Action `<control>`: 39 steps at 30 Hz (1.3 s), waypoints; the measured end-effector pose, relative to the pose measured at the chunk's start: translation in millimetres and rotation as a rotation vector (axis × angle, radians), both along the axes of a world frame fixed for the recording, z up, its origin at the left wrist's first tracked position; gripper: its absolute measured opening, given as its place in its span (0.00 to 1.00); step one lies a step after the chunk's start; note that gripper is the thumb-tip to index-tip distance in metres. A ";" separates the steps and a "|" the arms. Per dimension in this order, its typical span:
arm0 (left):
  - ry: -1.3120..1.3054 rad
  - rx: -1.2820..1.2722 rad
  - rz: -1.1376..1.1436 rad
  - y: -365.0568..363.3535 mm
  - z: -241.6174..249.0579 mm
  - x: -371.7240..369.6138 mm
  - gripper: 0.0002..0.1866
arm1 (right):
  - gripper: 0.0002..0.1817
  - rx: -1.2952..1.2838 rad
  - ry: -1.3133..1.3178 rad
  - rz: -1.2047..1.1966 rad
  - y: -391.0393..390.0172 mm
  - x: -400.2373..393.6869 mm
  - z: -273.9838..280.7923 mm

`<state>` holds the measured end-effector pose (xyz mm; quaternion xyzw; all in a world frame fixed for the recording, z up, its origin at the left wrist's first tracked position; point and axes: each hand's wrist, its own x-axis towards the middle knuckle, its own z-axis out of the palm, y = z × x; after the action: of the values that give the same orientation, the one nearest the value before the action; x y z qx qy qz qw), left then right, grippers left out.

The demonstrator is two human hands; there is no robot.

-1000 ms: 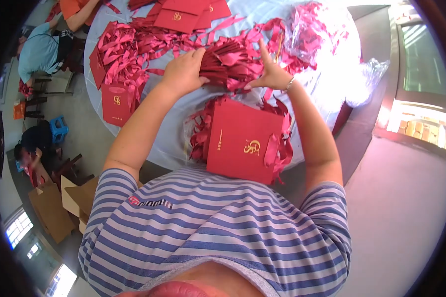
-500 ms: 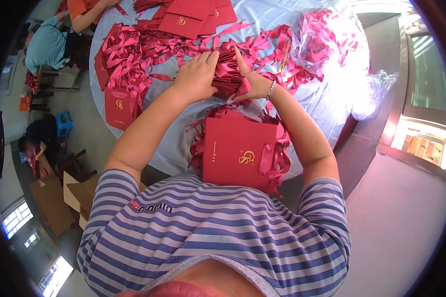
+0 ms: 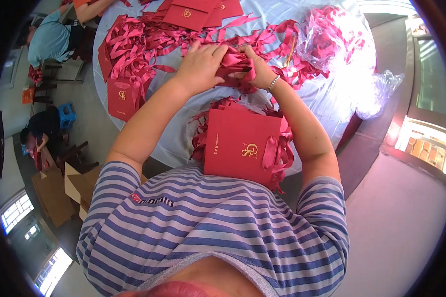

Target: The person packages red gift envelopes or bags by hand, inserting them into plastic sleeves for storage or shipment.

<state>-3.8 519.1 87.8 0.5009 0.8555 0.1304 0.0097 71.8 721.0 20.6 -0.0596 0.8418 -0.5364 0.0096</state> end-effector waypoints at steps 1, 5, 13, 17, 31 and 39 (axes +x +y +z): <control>0.021 0.064 0.007 -6.7 7.5 1.9 0.46 | 0.38 0.024 -0.084 -0.017 -0.4 0.7 2.3; -0.333 0.781 0.105 -59.9 -14.6 -21.9 0.55 | 0.43 -0.046 -0.065 0.014 -1.1 1.7 3.2; -0.949 1.279 0.176 -49.1 -85.6 -13.0 0.42 | 0.66 -0.169 -0.040 0.203 -1.5 -1.2 3.1; -1.385 1.308 -0.022 -32.5 -99.4 -29.0 0.35 | 0.67 -0.170 0.033 0.150 -1.1 -1.2 -6.6; -0.519 0.693 0.026 -45.5 -100.5 -17.6 0.73 | 0.50 -0.230 -0.044 0.077 5.8 -2.7 -4.1; -0.643 0.719 0.085 -37.2 -118.1 5.4 0.69 | 0.69 -0.110 -0.074 0.108 14.9 19.3 -1.9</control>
<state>1.6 481.9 -30.4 0.3717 0.7295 0.5664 0.0943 91.1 736.0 18.7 -0.0855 0.8058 -0.5822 0.0665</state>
